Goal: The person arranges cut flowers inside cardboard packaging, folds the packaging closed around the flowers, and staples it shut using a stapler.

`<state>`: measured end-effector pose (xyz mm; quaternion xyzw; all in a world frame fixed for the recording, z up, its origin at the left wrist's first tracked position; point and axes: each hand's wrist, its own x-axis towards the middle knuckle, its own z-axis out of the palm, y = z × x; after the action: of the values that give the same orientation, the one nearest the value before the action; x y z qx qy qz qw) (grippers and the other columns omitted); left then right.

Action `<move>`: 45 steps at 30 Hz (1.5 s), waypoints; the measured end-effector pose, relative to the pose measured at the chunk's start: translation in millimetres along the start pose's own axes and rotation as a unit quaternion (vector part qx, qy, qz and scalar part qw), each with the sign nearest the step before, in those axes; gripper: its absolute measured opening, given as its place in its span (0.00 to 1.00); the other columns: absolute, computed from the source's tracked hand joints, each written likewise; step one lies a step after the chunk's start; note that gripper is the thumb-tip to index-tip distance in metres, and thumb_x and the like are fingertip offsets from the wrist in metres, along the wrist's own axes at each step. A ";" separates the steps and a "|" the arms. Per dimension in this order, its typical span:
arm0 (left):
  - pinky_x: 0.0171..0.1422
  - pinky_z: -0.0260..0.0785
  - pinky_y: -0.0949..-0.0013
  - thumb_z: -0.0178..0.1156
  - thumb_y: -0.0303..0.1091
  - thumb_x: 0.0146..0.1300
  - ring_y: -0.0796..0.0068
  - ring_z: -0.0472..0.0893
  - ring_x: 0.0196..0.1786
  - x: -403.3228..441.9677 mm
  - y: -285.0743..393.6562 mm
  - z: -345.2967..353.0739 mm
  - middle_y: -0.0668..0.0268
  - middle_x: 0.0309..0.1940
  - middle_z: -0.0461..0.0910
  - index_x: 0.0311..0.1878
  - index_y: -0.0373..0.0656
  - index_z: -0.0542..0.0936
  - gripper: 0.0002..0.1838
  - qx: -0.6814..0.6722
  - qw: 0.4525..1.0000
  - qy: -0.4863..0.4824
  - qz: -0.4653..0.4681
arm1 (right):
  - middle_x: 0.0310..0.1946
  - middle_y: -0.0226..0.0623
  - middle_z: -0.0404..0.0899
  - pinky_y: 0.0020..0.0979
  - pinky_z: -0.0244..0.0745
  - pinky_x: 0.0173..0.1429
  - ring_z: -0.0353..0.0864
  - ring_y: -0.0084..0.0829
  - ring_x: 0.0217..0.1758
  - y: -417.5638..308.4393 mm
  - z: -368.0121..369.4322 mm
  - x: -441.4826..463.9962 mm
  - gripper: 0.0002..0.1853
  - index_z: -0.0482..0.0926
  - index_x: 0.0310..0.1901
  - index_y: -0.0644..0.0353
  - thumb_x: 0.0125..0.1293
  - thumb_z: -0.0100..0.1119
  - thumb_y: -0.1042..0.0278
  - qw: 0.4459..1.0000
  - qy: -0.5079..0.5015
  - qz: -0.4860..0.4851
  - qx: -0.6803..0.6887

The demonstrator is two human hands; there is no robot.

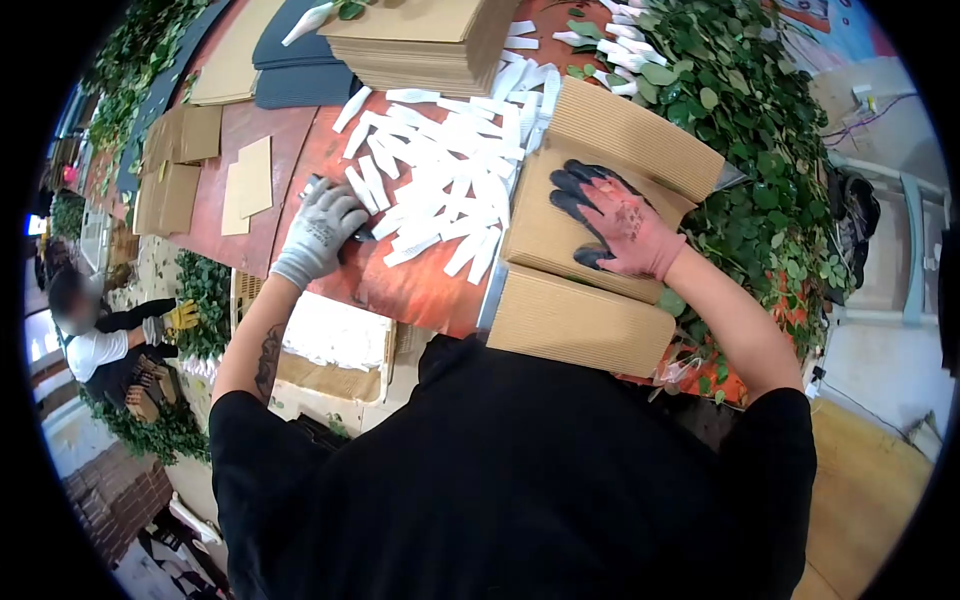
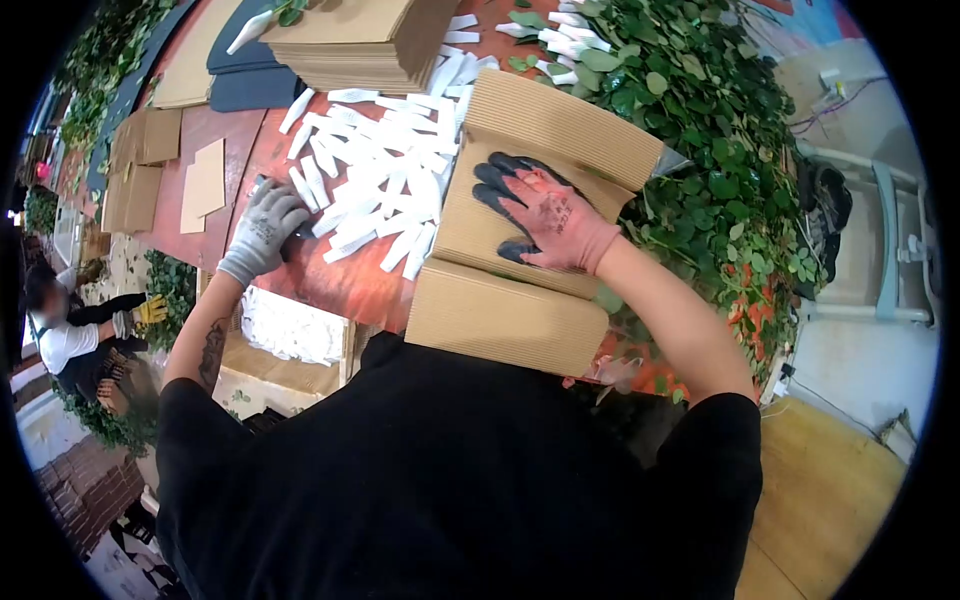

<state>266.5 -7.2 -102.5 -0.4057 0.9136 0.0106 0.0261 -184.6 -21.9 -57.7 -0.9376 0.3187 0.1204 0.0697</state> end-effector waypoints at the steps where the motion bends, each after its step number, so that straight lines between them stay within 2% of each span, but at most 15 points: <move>1: 0.70 0.57 0.56 0.60 0.24 0.38 0.60 0.72 0.56 0.0 -4.0 0.7 0.64 0.47 0.74 0.43 0.48 0.76 0.23 -0.016 0.998 0.057 0.004 | 0.67 0.50 0.60 0.39 0.42 0.78 0.54 0.45 0.73 -0.6 -0.9 -1.6 0.38 0.69 0.61 0.61 0.58 0.51 0.37 1.000 0.010 -0.005 -0.012; 3: 0.67 0.61 0.56 0.59 0.22 0.38 0.60 0.73 0.54 1.2 -7.7 -4.0 0.62 0.47 0.74 0.44 0.46 0.75 0.23 -0.133 0.981 0.098 -0.105 | 0.67 0.49 0.60 0.39 0.41 0.78 0.53 0.45 0.73 -3.7 -7.2 0.9 0.38 0.69 0.61 0.61 0.57 0.52 0.38 0.999 -0.026 0.010 -0.017; 5: 0.58 0.69 0.55 0.54 0.17 0.41 0.62 0.76 0.49 4.0 -0.5 -5.6 0.60 0.47 0.75 0.47 0.42 0.72 0.25 -0.385 0.850 0.243 -0.264 | 0.68 0.49 0.59 0.39 0.41 0.78 0.53 0.44 0.74 -5.5 -12.6 1.1 0.38 0.68 0.62 0.61 0.57 0.53 0.38 0.997 -0.066 0.019 -0.020; 6: 0.64 0.66 0.52 0.59 0.19 0.44 0.60 0.75 0.55 10.2 5.9 -11.9 0.59 0.52 0.74 0.53 0.42 0.71 0.28 -0.687 0.613 0.289 -0.264 | 0.68 0.49 0.58 0.39 0.40 0.78 0.52 0.44 0.74 -6.1 -14.5 1.1 0.39 0.67 0.62 0.61 0.56 0.54 0.38 0.998 -0.067 0.022 0.000; 10: 0.74 0.54 0.44 0.59 0.29 0.57 0.54 0.68 0.66 67.7 36.7 -34.1 0.56 0.59 0.72 0.59 0.46 0.71 0.24 -0.930 0.140 0.339 -0.024 | 0.70 0.48 0.56 0.41 0.40 0.78 0.51 0.45 0.75 4.8 6.3 -3.4 0.41 0.64 0.64 0.61 0.55 0.57 0.39 1.000 -0.008 -0.015 0.004; 11: 0.73 0.56 0.43 0.58 0.28 0.58 0.54 0.69 0.65 87.2 43.5 -29.9 0.58 0.57 0.74 0.59 0.46 0.71 0.23 -0.927 0.084 0.359 -0.062 | 0.70 0.48 0.56 0.41 0.40 0.78 0.51 0.45 0.75 6.8 9.5 -2.3 0.41 0.64 0.64 0.61 0.55 0.57 0.39 1.000 -0.010 -0.017 0.001; 19: 0.69 0.63 0.56 0.51 0.11 0.47 0.60 0.67 0.66 188.3 108.5 -29.6 0.61 0.62 0.68 0.67 0.55 0.62 0.41 -0.864 0.218 0.454 0.019 | 0.70 0.49 0.54 0.47 0.40 0.77 0.50 0.49 0.74 7.9 14.0 -2.4 0.46 0.59 0.66 0.56 0.47 0.64 0.43 0.999 0.009 -0.020 0.047; 26: 0.68 0.62 0.52 0.52 0.15 0.45 0.61 0.75 0.51 212.1 108.1 -23.3 0.63 0.44 0.74 0.53 0.46 0.70 0.28 -0.843 0.275 0.455 0.089 | 0.70 0.47 0.56 0.41 0.40 0.78 0.51 0.45 0.75 5.2 12.6 -3.4 0.42 0.63 0.65 0.59 0.55 0.58 0.39 1.000 0.003 -0.005 0.013; 28: 0.65 0.65 0.51 0.51 0.13 0.46 0.64 0.74 0.42 214.5 110.3 -32.6 0.64 0.36 0.72 0.48 0.46 0.70 0.24 -0.851 0.258 0.451 0.076 | 0.70 0.48 0.54 0.46 0.40 0.77 0.49 0.49 0.75 3.0 8.4 -1.2 0.45 0.61 0.65 0.57 0.47 0.65 0.45 0.996 0.036 -0.014 0.081; 34: 0.60 0.70 0.58 0.52 0.14 0.48 0.61 0.76 0.54 199.8 79.7 -11.3 0.60 0.50 0.75 0.61 0.48 0.67 0.34 -0.896 0.166 0.411 -0.028 | 0.68 0.50 0.57 0.44 0.44 0.77 0.51 0.53 0.73 4.9 7.0 7.0 0.45 0.59 0.68 0.56 0.48 0.65 0.50 0.994 0.026 -0.017 0.107; 38: 0.57 0.72 0.65 0.53 0.16 0.46 0.68 0.77 0.48 94.0 54.2 -46.1 0.60 0.49 0.75 0.63 0.41 0.66 0.35 -0.703 0.507 0.481 -0.136 | 0.68 0.47 0.58 0.44 0.43 0.77 0.53 0.47 0.73 -26.1 -40.3 -4.3 0.39 0.64 0.66 0.53 0.54 0.61 0.45 0.998 -0.009 0.038 0.050; 40: 0.46 0.74 0.64 0.60 0.21 0.45 0.66 0.79 0.41 53.5 24.4 -28.3 0.57 0.40 0.76 0.53 0.37 0.72 0.26 -0.309 0.831 0.387 -0.254 | 0.67 0.46 0.60 0.44 0.50 0.75 0.55 0.48 0.72 -47.9 -50.2 -29.7 0.39 0.65 0.65 0.53 0.50 0.67 0.55 0.966 0.085 0.074 0.234; 41: 0.43 0.73 0.61 0.62 0.24 0.43 0.63 0.79 0.39 39.3 22.7 -17.3 0.56 0.37 0.76 0.48 0.39 0.74 0.23 -0.239 0.887 0.307 -0.248 | 0.65 0.47 0.61 0.45 0.54 0.73 0.58 0.50 0.70 -56.0 -45.2 -46.2 0.41 0.65 0.65 0.56 0.46 0.70 0.58 0.879 0.054 0.172 0.441; 43: 0.40 0.70 0.55 0.68 0.33 0.38 0.54 0.78 0.37 14.1 29.2 -1.7 0.56 0.30 0.77 0.35 0.43 0.76 0.18 -0.147 0.931 0.068 -0.328 | 0.65 0.49 0.61 0.44 0.56 0.72 0.59 0.50 0.69 -82.6 -78.8 -35.8 0.44 0.66 0.63 0.60 0.42 0.75 0.61 0.956 -0.016 0.126 0.264; 45: 0.43 0.70 0.57 0.61 0.30 0.45 0.59 0.79 0.37 9.4 31.3 19.4 0.59 0.30 0.78 0.33 0.46 0.76 0.09 -0.115 0.957 0.105 -0.246 | 0.60 0.51 0.65 0.44 0.58 0.71 0.61 0.53 0.67 -95.7 -34.8 -40.4 0.38 0.69 0.60 0.60 0.43 0.72 0.65 0.982 0.010 0.146 0.116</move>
<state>237.7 7.6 -122.5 -0.6169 0.7758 0.0662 -0.1148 -150.5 69.7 -8.1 -0.8677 0.4646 0.0827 0.1562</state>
